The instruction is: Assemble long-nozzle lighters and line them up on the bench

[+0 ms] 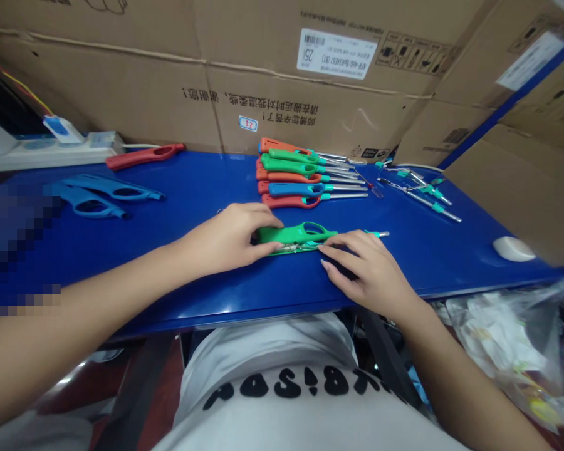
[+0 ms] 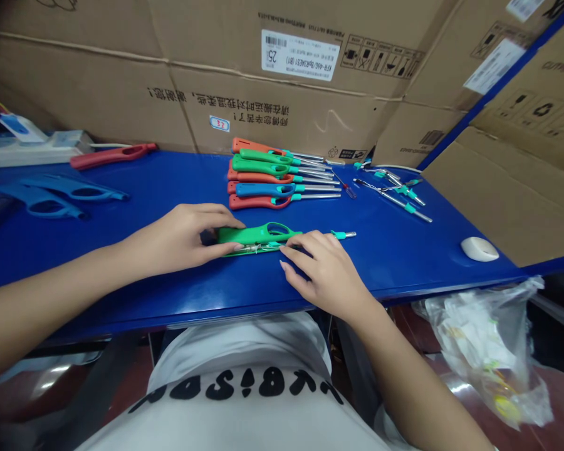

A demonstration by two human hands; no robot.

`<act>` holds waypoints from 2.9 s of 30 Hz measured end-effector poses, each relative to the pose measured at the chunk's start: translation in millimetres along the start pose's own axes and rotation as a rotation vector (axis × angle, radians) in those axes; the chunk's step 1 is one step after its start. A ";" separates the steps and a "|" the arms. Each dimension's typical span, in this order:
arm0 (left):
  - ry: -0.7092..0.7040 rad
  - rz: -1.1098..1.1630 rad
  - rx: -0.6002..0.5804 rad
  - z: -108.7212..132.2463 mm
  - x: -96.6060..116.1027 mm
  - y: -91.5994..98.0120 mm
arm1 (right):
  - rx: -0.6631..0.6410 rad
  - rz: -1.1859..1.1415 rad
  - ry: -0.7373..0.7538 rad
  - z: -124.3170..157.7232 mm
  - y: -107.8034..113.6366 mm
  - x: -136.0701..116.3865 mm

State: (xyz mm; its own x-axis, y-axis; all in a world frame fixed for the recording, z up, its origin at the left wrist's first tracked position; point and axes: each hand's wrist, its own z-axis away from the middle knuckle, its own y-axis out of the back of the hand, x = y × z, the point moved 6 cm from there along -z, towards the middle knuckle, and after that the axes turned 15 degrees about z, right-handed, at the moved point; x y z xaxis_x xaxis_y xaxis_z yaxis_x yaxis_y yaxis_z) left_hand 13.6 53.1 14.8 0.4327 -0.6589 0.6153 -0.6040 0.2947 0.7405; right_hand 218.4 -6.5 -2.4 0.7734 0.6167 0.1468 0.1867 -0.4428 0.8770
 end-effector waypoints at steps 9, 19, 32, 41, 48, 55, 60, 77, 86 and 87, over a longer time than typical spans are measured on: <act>0.017 0.020 -0.010 -0.1 -1.0 -2.7 | -0.003 -0.072 -0.048 0.3 -1.2 -3.1; 0.014 0.004 -0.020 -0.7 -1.4 -3.5 | 0.033 -0.040 -0.041 2.0 4.6 -4.7; 0.025 0.015 -0.048 -1.6 -2.7 -3.8 | 0.002 0.012 -0.052 1.1 4.0 -3.8; 0.015 0.010 -0.047 -1.4 -4.7 -4.4 | -0.002 -0.013 -0.071 2.3 0.4 -3.3; 0.007 0.012 -0.046 -2.0 -4.4 -4.6 | -0.028 -0.079 -0.092 5.6 -4.1 -2.3; 0.014 0.008 -0.051 -1.9 -3.8 -4.6 | -0.041 -0.073 -0.083 3.8 -5.1 -2.7; 0.003 0.013 -0.056 -1.7 -3.0 -4.4 | -0.051 -0.061 -0.067 1.9 -5.4 -5.2; 0.025 -0.003 -0.064 -2.1 -5.4 -4.5 | -0.060 -0.073 -0.098 4.9 -6.7 -2.6; 0.025 -0.004 -0.068 -2.1 -3.8 -3.9 | -0.061 -0.113 -0.129 5.9 -7.9 -1.0; 0.026 -0.004 -0.067 -2.0 -3.9 -3.8 | -0.059 -0.117 -0.131 6.0 -7.6 -0.8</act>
State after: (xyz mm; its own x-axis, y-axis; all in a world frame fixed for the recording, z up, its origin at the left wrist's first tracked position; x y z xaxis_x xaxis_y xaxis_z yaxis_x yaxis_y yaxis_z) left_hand 15.6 55.9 10.1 0.4528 -0.6426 0.6181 -0.5563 0.3381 0.7591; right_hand 220.0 -7.5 -12.0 0.8214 0.5702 -0.0148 0.2466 -0.3316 0.9106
